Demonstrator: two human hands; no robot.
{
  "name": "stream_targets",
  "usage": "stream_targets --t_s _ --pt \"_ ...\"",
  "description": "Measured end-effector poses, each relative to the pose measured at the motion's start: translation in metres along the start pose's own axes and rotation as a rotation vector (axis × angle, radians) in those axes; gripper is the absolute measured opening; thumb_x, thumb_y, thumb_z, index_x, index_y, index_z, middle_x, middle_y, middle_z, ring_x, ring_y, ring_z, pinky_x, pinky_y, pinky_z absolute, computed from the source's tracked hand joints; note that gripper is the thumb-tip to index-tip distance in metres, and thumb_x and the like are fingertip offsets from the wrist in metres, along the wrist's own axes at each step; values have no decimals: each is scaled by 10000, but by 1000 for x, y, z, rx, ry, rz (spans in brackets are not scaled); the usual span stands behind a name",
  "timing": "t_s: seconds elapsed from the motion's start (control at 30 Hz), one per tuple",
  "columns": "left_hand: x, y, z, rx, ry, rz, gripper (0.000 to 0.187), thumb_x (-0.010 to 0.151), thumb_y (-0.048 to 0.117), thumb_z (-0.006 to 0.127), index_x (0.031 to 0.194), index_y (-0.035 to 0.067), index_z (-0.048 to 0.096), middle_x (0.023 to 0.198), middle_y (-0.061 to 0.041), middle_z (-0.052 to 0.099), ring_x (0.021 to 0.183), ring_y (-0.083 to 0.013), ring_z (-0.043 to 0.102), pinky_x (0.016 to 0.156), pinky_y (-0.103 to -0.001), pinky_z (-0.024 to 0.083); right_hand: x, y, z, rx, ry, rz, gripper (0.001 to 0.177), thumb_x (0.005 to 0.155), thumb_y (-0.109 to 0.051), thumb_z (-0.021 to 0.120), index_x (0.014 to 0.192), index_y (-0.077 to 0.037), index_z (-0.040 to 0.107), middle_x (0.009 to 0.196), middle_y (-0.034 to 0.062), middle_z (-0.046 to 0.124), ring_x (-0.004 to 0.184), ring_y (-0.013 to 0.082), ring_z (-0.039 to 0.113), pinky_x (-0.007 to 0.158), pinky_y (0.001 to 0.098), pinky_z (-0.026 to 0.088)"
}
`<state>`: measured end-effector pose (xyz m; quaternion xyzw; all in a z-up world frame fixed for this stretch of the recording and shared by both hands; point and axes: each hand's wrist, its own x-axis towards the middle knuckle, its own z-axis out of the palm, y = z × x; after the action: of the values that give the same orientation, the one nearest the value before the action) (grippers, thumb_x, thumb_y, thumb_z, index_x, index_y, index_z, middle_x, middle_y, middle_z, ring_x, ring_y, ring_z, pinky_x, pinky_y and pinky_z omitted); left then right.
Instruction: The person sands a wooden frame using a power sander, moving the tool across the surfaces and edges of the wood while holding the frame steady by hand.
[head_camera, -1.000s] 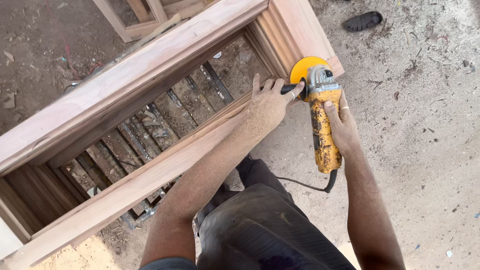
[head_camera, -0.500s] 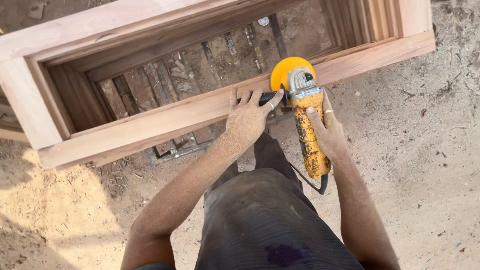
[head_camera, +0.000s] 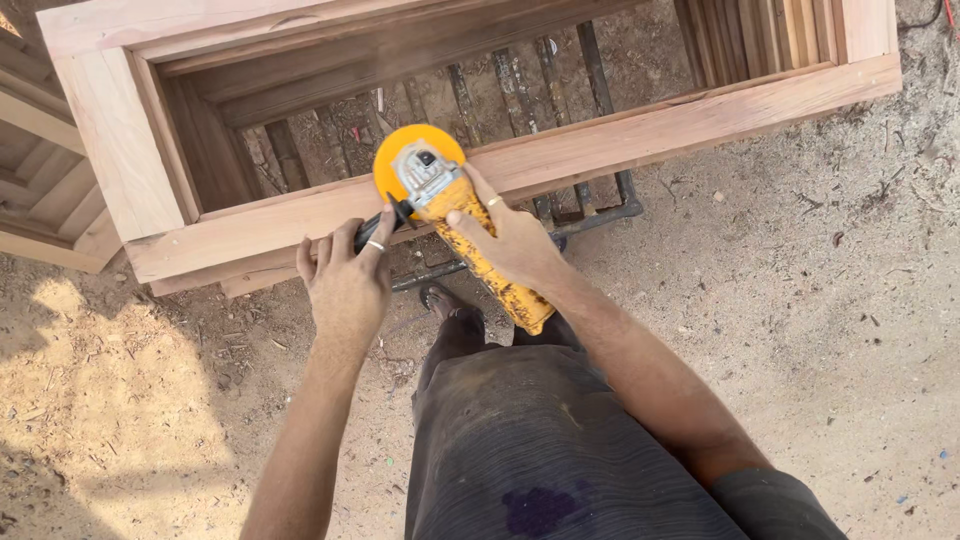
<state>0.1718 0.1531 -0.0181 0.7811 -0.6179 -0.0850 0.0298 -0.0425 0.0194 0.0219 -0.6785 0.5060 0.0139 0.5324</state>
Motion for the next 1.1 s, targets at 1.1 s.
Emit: stream_targets --t_s 1.1 --pt "183 509 97 -239 -195 776 552 1003 219 569 1511 415 481 1286 -197 590 1211 -354 595 1084 -552 414 -152 319 -304 462 629 165 778 942 -343 705 1607 -112 374 1079 75 667 835 120 656 707 314 601"
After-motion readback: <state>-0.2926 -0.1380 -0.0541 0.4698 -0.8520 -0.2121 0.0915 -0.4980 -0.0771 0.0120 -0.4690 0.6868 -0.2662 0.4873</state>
